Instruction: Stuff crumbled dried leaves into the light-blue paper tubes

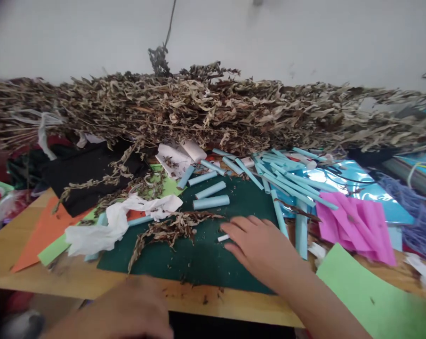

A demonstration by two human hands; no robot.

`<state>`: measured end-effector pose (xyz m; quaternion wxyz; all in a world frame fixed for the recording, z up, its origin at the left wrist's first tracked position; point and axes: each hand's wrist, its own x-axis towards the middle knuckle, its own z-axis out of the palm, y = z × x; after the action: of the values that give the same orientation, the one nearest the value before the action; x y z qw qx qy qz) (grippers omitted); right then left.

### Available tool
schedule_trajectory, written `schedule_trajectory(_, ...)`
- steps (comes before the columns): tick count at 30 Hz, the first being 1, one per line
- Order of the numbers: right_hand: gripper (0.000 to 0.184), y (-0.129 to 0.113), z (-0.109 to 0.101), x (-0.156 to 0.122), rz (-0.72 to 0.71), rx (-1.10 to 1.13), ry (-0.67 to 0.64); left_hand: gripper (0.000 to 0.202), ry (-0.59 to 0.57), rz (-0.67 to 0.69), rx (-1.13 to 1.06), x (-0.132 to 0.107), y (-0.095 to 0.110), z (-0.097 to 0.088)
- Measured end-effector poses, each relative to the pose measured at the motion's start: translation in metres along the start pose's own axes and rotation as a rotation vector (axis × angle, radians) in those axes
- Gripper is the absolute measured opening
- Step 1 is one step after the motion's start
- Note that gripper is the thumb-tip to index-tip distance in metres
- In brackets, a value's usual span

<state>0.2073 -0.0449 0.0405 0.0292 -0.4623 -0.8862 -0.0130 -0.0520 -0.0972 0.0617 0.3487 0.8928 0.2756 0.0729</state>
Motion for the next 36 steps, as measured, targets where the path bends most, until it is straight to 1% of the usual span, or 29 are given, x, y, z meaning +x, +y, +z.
schedule_trajectory(1,0.032,-0.004,0.0,0.02,0.01,0.006,-0.082,0.022,0.125,-0.031,0.113,0.005,-0.004,-0.014)
schedule_trajectory(2,0.032,-0.008,0.0,0.037,0.032,-0.005,-0.124,0.023,0.233,-0.125,0.256,0.011,-0.012,-0.026)
schedule_trajectory(3,0.03,-0.012,0.001,0.052,0.026,-0.002,-0.133,0.025,0.287,-0.216,0.389,0.019,-0.022,-0.035)
schedule_trajectory(4,0.029,-0.015,0.003,0.062,0.032,-0.005,-0.131,0.027,0.287,-0.304,0.488,0.028,-0.035,-0.04)
schedule_trajectory(5,0.028,-0.017,0.007,0.07,0.037,-0.008,-0.123,0.03,0.275,-0.357,0.55,0.038,-0.047,-0.044)
schedule_trajectory(6,0.026,-0.018,0.012,0.075,0.041,-0.008,-0.112,0.034,0.234,-0.396,0.593,0.047,-0.059,-0.047)
schedule_trajectory(7,0.023,-0.019,0.018,0.077,0.048,-0.008,-0.104,0.037,0.161,-0.42,0.627,0.054,-0.07,-0.048)
schedule_trajectory(9,0.016,-0.018,0.029,0.078,0.055,0.004,-0.092,0.028,0.068,-0.443,0.659,0.064,-0.082,-0.051)
schedule_trajectory(10,0.013,-0.017,0.033,0.077,0.056,0.014,-0.086,0.023,0.032,-0.439,0.659,0.066,-0.084,-0.051)
schedule_trajectory(11,0.011,-0.015,0.036,0.076,0.054,0.028,-0.08,0.02,0.016,-0.437,0.657,0.065,-0.083,-0.052)
schedule_trajectory(12,0.01,-0.014,0.038,0.075,0.053,0.044,-0.073,0.018,0.023,-0.446,0.661,0.063,-0.078,-0.051)
schedule_trajectory(13,0.01,-0.011,0.038,0.073,0.053,0.06,-0.065,0.019,0.055,-0.469,0.676,0.06,-0.072,-0.049)
schedule_trajectory(14,0.01,-0.009,0.037,0.072,0.052,0.079,-0.059,0.021,0.11,-0.504,0.698,0.057,-0.063,-0.046)
schedule_trajectory(15,0.01,-0.006,0.036,0.07,0.051,0.099,-0.056,0.026,0.214,-0.548,0.738,0.053,-0.054,-0.039)
schedule_trajectory(16,0.009,-0.003,0.035,0.069,0.047,0.121,-0.056,0.031,0.311,-0.556,0.754,0.05,-0.044,-0.03)
schedule_trajectory(17,0.008,0.001,0.034,0.068,0.043,0.144,-0.059,0.033,0.379,-0.533,0.739,0.048,-0.035,-0.019)
schedule_trajectory(18,0.007,0.005,0.033,0.066,0.04,0.169,-0.065,0.036,0.381,-0.457,0.706,0.047,-0.028,-0.007)
schedule_trajectory(19,0.007,0.009,0.033,0.065,0.04,0.195,-0.073,0.04,0.334,-0.368,0.669,0.047,-0.023,0.006)
schedule_trajectory(20,0.007,0.013,0.033,0.064,0.044,0.219,-0.079,0.042,0.246,-0.273,0.641,0.049,-0.021,0.018)
schedule_trajectory(21,0.007,0.017,0.034,0.063,0.053,0.243,-0.082,0.047,0.163,-0.21,0.626,0.051,-0.022,0.028)
schedule_trajectory(22,0.007,0.02,0.034,0.062,0.064,0.266,-0.082,0.054,0.117,-0.194,0.616,0.054,-0.026,0.036)
schedule_trajectory(23,0.007,0.024,0.033,0.06,0.072,0.288,-0.079,0.057,0.076,-0.211,0.612,0.057,-0.032,0.04)
schedule_trajectory(25,0.006,0.03,0.031,0.059,0.076,0.332,-0.069,0.061,0.056,-0.269,0.637,0.059,-0.046,0.04)
schedule_trajectory(27,0.006,0.035,0.029,0.057,0.07,0.374,-0.055,0.06,0.066,-0.305,0.678,0.057,-0.058,0.032)
schedule_trajectory(29,0.006,0.038,0.026,0.055,0.066,0.416,-0.036,0.057,0.078,-0.316,0.712,0.053,-0.064,0.022)
schedule_trajectory(31,0.007,0.04,0.026,0.054,0.067,0.459,-0.018,0.052,0.105,-0.316,0.736,0.049,-0.062,0.013)
schedule_trajectory(33,0.009,0.041,0.027,0.053,0.07,0.502,-0.006,0.043,0.164,-0.322,0.749,0.051,-0.054,0.006)
schedule_trajectory(36,0.012,0.043,0.028,0.052,0.079,0.562,-0.006,0.033,0.284,-0.35,0.768,0.064,-0.04,-0.002)
